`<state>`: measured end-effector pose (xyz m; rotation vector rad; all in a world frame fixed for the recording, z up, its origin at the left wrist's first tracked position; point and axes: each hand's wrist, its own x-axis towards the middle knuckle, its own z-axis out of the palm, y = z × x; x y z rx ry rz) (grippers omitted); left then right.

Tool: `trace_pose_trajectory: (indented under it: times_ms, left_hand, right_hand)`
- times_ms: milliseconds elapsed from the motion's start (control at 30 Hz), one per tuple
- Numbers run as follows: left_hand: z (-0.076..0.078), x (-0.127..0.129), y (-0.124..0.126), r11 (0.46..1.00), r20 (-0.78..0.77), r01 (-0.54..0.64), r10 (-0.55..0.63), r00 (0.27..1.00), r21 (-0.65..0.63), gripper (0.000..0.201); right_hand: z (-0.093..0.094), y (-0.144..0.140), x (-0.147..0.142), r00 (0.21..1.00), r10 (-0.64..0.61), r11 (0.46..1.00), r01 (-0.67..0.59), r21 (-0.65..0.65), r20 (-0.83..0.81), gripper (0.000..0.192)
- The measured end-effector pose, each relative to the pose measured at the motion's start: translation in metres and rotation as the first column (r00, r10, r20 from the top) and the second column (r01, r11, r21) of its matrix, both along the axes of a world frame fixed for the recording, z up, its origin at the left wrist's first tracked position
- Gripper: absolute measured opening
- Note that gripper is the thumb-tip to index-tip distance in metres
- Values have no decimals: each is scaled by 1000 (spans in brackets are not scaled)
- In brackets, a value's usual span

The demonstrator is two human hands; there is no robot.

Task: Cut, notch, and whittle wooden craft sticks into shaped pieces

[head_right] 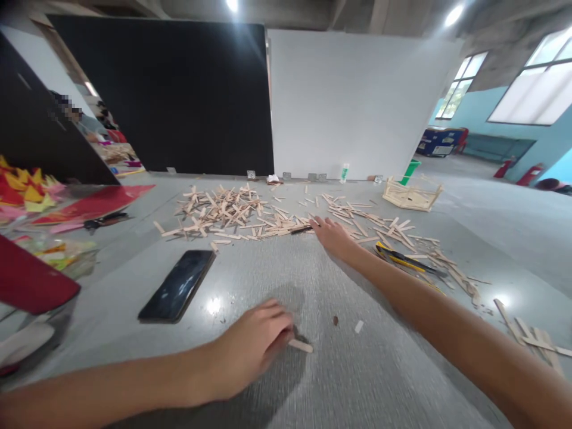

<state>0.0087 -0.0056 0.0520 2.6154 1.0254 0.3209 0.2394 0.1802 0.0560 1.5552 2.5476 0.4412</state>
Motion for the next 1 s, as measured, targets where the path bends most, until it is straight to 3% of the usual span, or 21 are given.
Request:
trace_pose_trajectory:
  times_ms: [133,300,433,533,600,667,800,900,1000]
  left_hand:
    - [-18,-1,-9,989,-19,-38,41,999,140,21]
    - [-30,0,-35,953,-10,-87,94,995,290,28]
    - [-43,4,-53,901,-9,-80,93,996,425,39]
    - [-46,1,-60,824,-58,-67,120,991,563,44]
    - [-47,-2,-63,803,-124,-25,123,985,595,48]
    - [-50,-3,-67,777,-117,-43,150,982,628,47]
    - [-57,-2,-71,776,-123,-61,177,976,628,37]
    - [-58,0,-71,778,-112,-72,180,977,625,38]
    - [-56,1,-71,776,-87,-95,190,978,623,38]
  right_hand:
    - [-2,21,-14,999,15,999,-16,-47,-29,36]
    - [0,22,-13,984,-74,993,58,-106,-162,36]
    - [13,3,-3,908,-194,976,138,-171,-371,36]
    - [22,-30,5,799,-264,941,89,-327,-541,28]
    - [26,-61,9,711,-326,874,-26,-486,-623,37]
    - [27,-93,8,622,-408,764,-168,-623,-669,66]
    - [22,-141,-2,465,-546,584,-385,-715,-696,45]
    - [13,-152,-11,375,-660,461,-483,-745,-651,38]
    - [4,-151,-19,352,-708,408,-504,-761,-612,35]
